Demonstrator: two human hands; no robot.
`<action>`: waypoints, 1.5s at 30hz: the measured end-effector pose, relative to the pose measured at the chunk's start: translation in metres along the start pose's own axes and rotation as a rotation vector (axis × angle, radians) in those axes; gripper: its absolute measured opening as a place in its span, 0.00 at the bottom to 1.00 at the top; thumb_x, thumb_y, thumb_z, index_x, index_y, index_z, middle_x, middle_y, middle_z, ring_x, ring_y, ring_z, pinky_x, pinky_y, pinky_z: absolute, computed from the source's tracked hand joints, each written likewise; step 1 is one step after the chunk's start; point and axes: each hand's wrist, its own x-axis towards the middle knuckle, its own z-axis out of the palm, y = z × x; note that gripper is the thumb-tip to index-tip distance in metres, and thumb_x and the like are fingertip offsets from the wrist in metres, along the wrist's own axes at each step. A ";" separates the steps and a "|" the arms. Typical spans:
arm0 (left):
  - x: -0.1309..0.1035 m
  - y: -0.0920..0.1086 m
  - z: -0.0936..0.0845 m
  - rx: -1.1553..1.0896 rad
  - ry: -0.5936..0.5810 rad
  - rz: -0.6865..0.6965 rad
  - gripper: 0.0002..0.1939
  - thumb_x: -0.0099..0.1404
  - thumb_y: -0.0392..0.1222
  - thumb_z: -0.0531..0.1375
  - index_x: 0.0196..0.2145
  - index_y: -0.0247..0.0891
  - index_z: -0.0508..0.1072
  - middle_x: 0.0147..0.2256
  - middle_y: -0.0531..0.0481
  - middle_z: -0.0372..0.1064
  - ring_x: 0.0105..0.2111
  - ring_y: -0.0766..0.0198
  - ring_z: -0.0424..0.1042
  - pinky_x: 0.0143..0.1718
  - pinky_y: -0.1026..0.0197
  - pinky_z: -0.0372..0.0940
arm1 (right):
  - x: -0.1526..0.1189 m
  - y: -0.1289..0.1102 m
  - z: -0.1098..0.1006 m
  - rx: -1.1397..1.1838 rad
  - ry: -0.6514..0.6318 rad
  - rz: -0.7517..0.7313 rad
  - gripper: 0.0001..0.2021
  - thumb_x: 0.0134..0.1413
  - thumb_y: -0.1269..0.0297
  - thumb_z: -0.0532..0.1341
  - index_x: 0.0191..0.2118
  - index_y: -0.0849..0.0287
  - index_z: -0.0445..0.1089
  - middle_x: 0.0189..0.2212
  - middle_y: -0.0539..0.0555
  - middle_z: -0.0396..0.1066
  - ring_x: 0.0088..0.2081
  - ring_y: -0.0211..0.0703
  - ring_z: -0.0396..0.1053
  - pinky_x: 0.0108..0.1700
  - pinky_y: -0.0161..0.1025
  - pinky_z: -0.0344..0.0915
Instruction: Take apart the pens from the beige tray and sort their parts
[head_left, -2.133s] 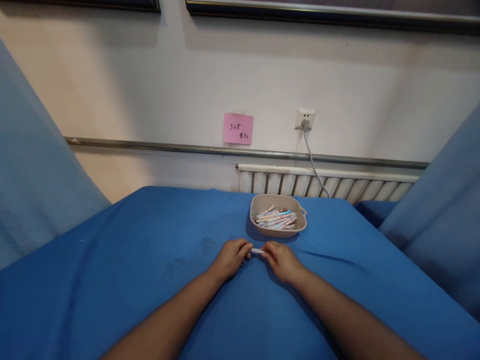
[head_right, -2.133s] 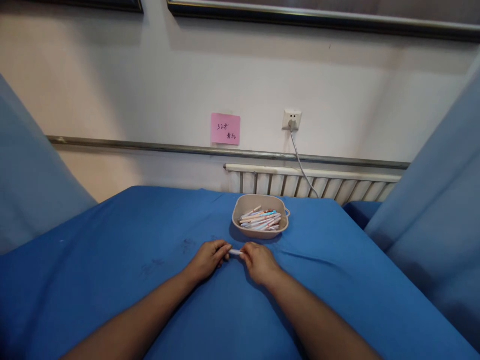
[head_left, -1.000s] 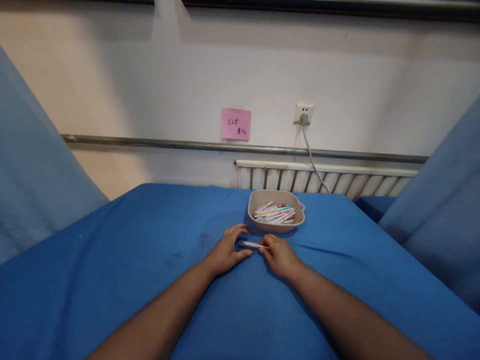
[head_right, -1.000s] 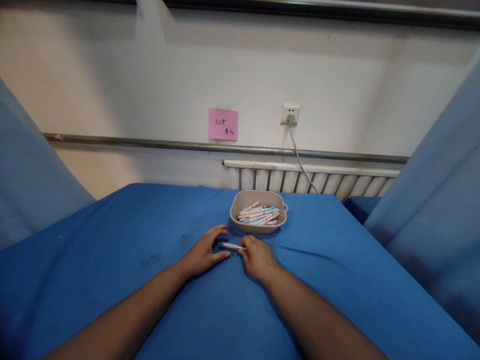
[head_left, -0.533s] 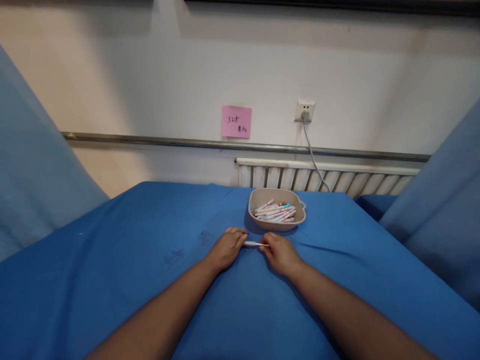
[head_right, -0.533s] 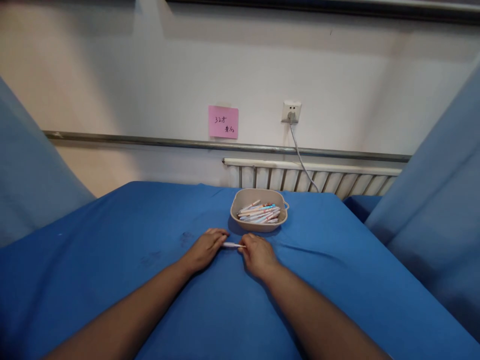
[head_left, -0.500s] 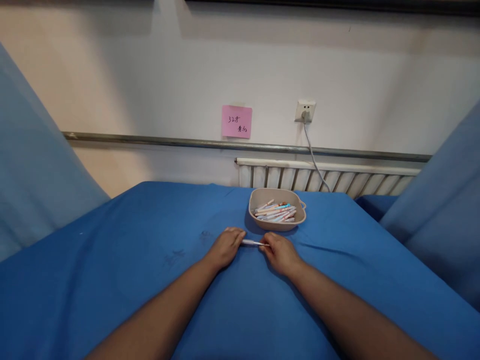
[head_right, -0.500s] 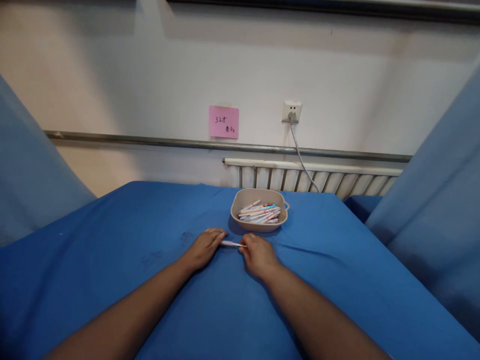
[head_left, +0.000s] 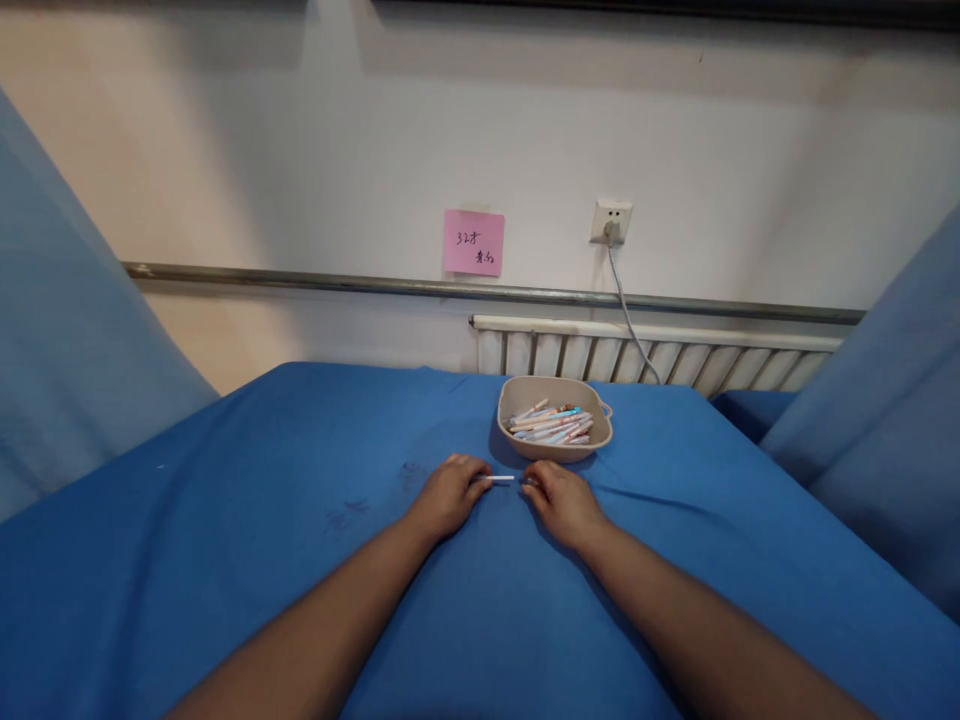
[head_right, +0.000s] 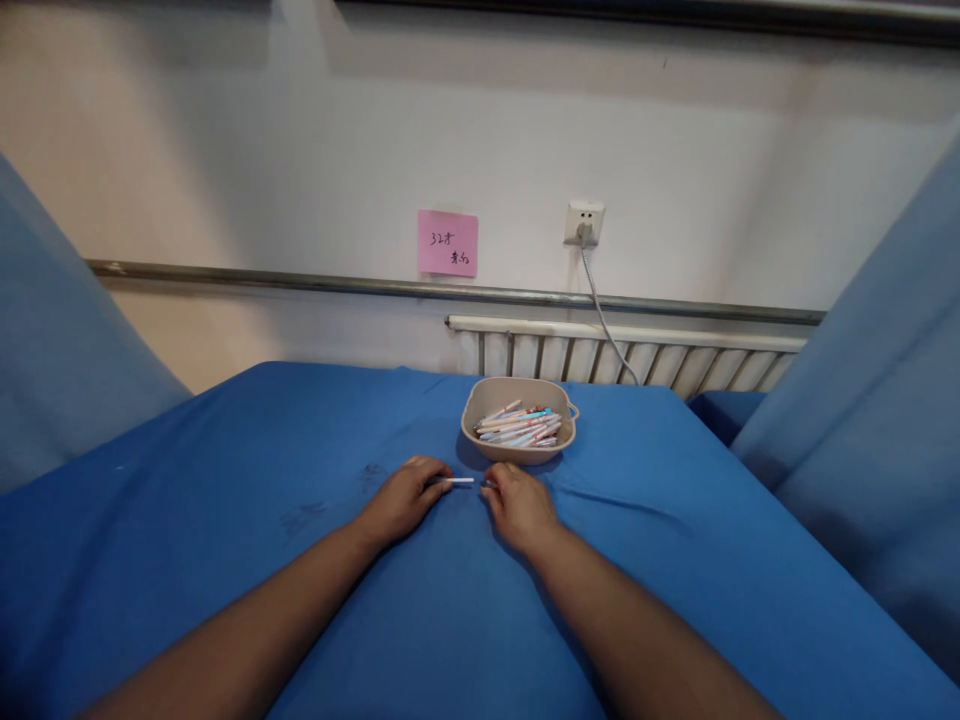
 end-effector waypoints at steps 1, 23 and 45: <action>-0.001 0.003 0.001 0.010 -0.001 0.017 0.09 0.66 0.42 0.53 0.35 0.40 0.72 0.34 0.49 0.72 0.38 0.59 0.67 0.42 0.59 0.59 | 0.000 -0.002 0.000 0.005 -0.009 -0.014 0.10 0.59 0.62 0.56 0.45 0.57 0.66 0.38 0.53 0.71 0.38 0.41 0.68 0.40 0.34 0.60; -0.004 -0.024 -0.008 -0.001 0.070 -0.147 0.08 0.61 0.37 0.57 0.38 0.40 0.72 0.38 0.49 0.73 0.41 0.58 0.69 0.43 0.58 0.62 | -0.001 -0.002 -0.005 -0.240 -0.080 0.071 0.11 0.62 0.65 0.50 0.43 0.54 0.68 0.39 0.55 0.69 0.37 0.42 0.69 0.35 0.36 0.58; -0.009 -0.026 -0.020 -0.006 0.095 -0.131 0.10 0.64 0.45 0.55 0.37 0.40 0.73 0.35 0.49 0.71 0.36 0.60 0.69 0.39 0.60 0.62 | 0.000 0.007 0.003 0.067 0.049 0.073 0.22 0.46 0.78 0.54 0.50 0.61 0.61 0.43 0.57 0.71 0.45 0.42 0.68 0.49 0.36 0.60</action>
